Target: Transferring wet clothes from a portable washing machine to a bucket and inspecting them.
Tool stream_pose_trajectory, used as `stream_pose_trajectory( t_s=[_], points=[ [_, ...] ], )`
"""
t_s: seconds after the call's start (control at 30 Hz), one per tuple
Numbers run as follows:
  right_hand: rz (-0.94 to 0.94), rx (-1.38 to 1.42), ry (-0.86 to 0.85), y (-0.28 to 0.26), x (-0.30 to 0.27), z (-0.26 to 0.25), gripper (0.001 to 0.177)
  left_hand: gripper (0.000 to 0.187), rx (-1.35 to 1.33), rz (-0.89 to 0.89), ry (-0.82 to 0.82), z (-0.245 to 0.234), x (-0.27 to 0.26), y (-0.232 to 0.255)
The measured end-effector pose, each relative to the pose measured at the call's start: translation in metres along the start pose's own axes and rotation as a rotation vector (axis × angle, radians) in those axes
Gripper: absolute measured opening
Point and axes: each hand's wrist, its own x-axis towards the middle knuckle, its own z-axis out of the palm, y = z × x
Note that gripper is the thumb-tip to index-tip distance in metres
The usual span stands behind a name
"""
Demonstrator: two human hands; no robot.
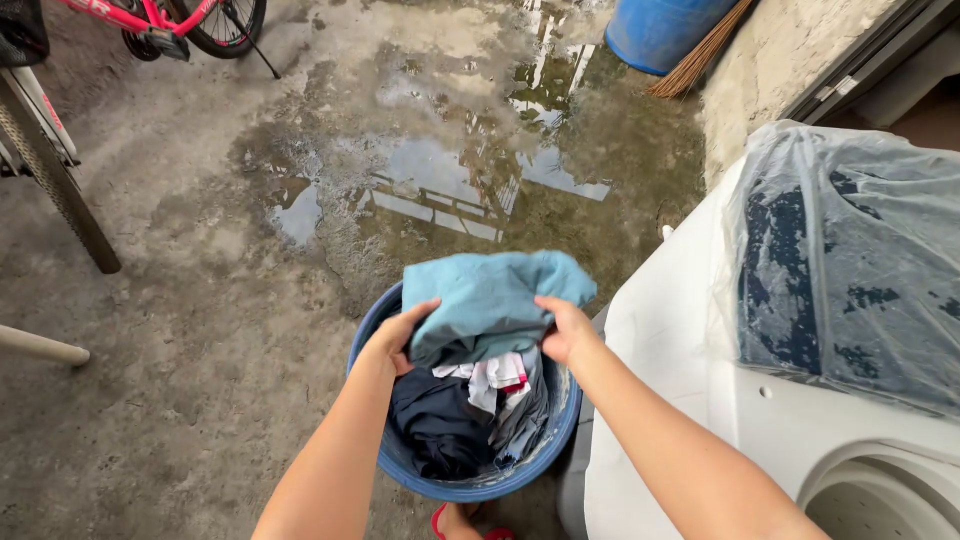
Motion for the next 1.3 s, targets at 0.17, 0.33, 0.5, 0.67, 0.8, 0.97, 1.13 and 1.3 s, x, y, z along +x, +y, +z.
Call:
stream_pose_trajectory(
  t_s=[0.17,0.33,0.5,0.67,0.8,0.97,1.13,1.3],
  points=[
    [0.090,0.045,0.054,0.039,0.008,-0.032,0.068,0.112,-0.022,-0.003,0.057,-0.022,0.024,-0.031],
    [0.087,0.037,0.025,0.042,-0.019,-0.007,0.070,0.114,-0.005,0.092,0.091,-0.017,0.011,-0.021],
    [0.155,-0.228,0.121,0.040,-0.045,0.017,0.118,0.111,0.209,0.295,0.572,-0.079,0.099,-0.037],
    [0.234,-0.207,0.451,0.042,-0.051,-0.001,0.088,0.085,0.125,0.054,0.614,-0.060,0.014,-0.015],
    [0.251,-0.172,0.473,0.039,-0.049,-0.023,0.086,0.067,0.129,0.032,0.646,-0.071,0.036,-0.030],
    [0.197,-0.144,0.448,0.023,-0.049,-0.023,0.083,0.066,0.214,0.078,0.553,-0.043,0.032,-0.033],
    [0.146,-0.105,0.355,0.004,-0.066,-0.015,0.083,0.051,0.454,0.159,0.306,0.010,0.012,-0.028],
    [-0.257,-0.358,0.210,-0.044,-0.099,-0.023,0.060,0.056,0.781,0.663,-0.176,0.137,-0.043,-0.008]
  ],
)
